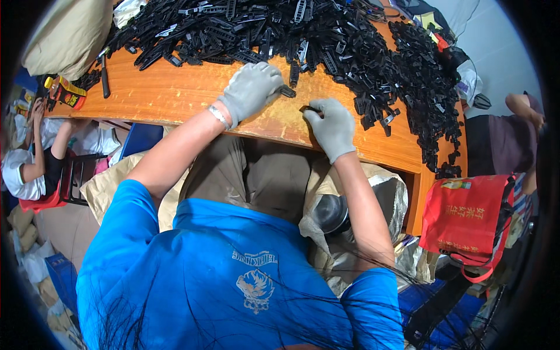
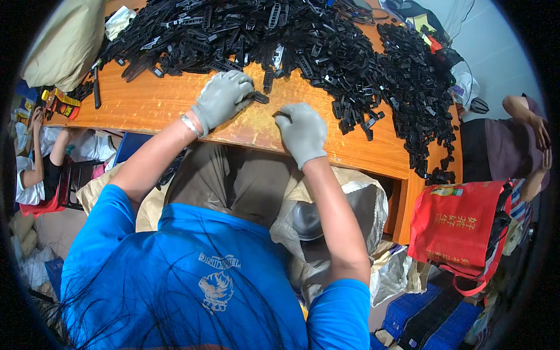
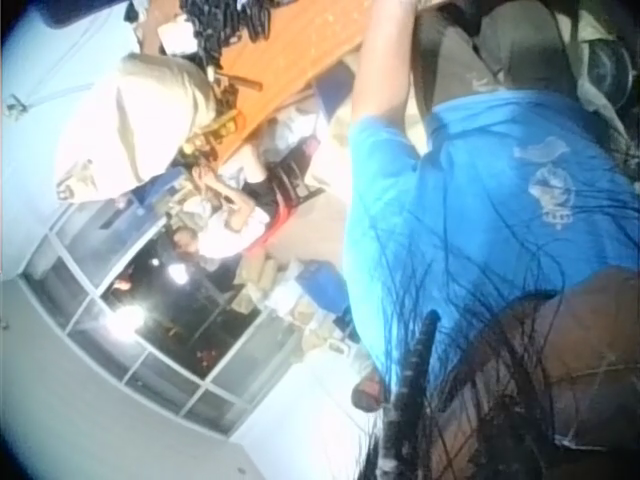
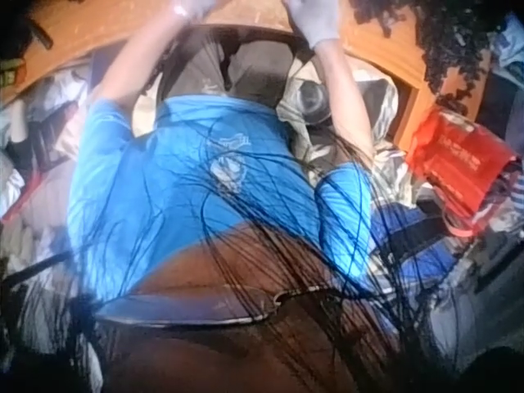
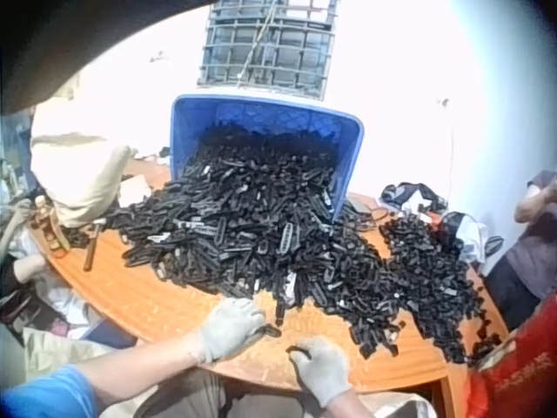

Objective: The person assembles black plastic components by hand and drops the assembled pieces into a bag.

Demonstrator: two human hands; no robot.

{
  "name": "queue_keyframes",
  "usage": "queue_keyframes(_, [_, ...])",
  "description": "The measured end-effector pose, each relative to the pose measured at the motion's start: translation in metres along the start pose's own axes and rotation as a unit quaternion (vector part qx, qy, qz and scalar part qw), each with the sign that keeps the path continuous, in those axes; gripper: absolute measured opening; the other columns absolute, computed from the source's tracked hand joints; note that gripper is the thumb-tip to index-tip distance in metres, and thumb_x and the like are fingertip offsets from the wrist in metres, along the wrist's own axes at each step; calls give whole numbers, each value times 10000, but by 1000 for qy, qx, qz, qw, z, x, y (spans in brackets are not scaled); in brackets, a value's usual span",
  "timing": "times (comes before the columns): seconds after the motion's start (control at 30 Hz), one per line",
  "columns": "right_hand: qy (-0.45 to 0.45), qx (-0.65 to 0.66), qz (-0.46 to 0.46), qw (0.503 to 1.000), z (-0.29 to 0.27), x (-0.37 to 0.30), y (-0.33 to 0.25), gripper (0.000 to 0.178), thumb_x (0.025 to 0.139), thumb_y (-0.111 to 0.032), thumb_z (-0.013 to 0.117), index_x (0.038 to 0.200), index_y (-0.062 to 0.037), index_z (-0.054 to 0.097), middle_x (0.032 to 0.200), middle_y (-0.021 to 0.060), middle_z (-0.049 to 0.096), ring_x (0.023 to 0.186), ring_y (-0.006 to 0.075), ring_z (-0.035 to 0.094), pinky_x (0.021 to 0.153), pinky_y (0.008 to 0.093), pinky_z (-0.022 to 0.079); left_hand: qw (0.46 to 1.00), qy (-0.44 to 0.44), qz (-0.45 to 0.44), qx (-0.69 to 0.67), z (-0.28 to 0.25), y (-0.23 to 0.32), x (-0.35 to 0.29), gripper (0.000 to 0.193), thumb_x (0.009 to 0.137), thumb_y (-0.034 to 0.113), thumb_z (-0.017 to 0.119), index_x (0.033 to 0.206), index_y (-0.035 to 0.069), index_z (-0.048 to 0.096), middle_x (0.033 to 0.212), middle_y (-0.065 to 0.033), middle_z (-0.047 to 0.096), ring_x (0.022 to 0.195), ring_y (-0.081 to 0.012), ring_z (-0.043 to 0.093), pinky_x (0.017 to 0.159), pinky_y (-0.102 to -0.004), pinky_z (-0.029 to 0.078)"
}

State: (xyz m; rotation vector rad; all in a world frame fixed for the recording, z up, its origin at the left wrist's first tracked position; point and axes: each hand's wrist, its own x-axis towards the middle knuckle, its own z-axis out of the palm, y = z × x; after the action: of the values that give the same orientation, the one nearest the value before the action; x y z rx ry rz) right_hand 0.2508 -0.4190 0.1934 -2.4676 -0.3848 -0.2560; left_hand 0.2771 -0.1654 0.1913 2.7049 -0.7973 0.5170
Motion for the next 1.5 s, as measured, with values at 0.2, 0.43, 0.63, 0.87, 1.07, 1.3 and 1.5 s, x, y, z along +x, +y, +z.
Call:
queue_keyframes(0.2, [-78, -146, -10, 986, -10, -1, -12, 196, 921, -244, 789, 1092, -154, 820, 1094, 112, 743, 994, 336, 746, 859, 475, 590, 997, 27, -4, -73, -4, 5, -29, 161, 912, 227, 789, 997, 106, 724, 1149, -55, 705, 1140, -317, 652, 932, -453, 526])
queue_keyframes(0.43, [-36, -72, -46, 996, 6, 13, -30, 214, 913, -266, 795, 1100, -166, 827, 1099, 110, 721, 991, 339, 737, 849, 469, 590, 992, 29, -98, -72, -1, 3, -33, 196, 905, 268, 803, 1045, 143, 746, 1062, -68, 678, 1060, -335, 628, 882, -469, 516])
queue_keyframes(0.63, [-68, -30, -67, 995, 17, 30, -13, 193, 903, -251, 800, 1077, -177, 837, 1083, 97, 703, 983, 326, 723, 842, 466, 582, 993, 33, -85, -79, 6, -2, -33, 190, 905, 269, 802, 1032, 138, 747, 1024, -74, 669, 1014, -335, 624, 852, -473, 519])
queue_keyframes(0.87, [-92, -93, -203, 970, 33, 55, -26, 149, 880, -232, 821, 1016, -171, 816, 1022, 51, 677, 948, 295, 710, 794, 444, 568, 990, 24, -97, -102, 8, 2, -25, 155, 920, 246, 793, 987, 115, 745, 1033, -89, 681, 1027, -349, 643, 876, -477, 535])
queue_keyframes(1.07, [-128, -56, -190, 972, 18, 28, -22, 146, 910, -274, 801, 1014, -172, 815, 1026, 47, 699, 981, 288, 714, 836, 428, 573, 987, 1, -97, -126, -33, 7, -65, 137, 896, 204, 793, 951, 104, 718, 983, -100, 676, 1008, -340, 653, 893, -479, 522])
queue_keyframes(1.3, [35, -240, 3, 970, -59, 17, 57, 236, 963, -304, 765, 1118, -131, 802, 1121, 137, 720, 962, 345, 756, 834, 460, 616, 890, -168, -298, -302, -150, -58, -176, 265, 942, 110, 751, 1193, 29, 726, 1120, -144, 711, 1079, -329, 695, 990, -436, 540])
queue_keyframes(1.5, [-12, -338, 95, 936, -55, 28, 59, 291, 950, -296, 791, 1175, -113, 789, 1152, 170, 720, 994, 382, 757, 867, 474, 613, 977, -49, -139, -151, -91, -15, -84, 303, 1016, 140, 678, 1296, 32, 712, 1236, -176, 726, 1172, -357, 697, 1055, -433, 536])
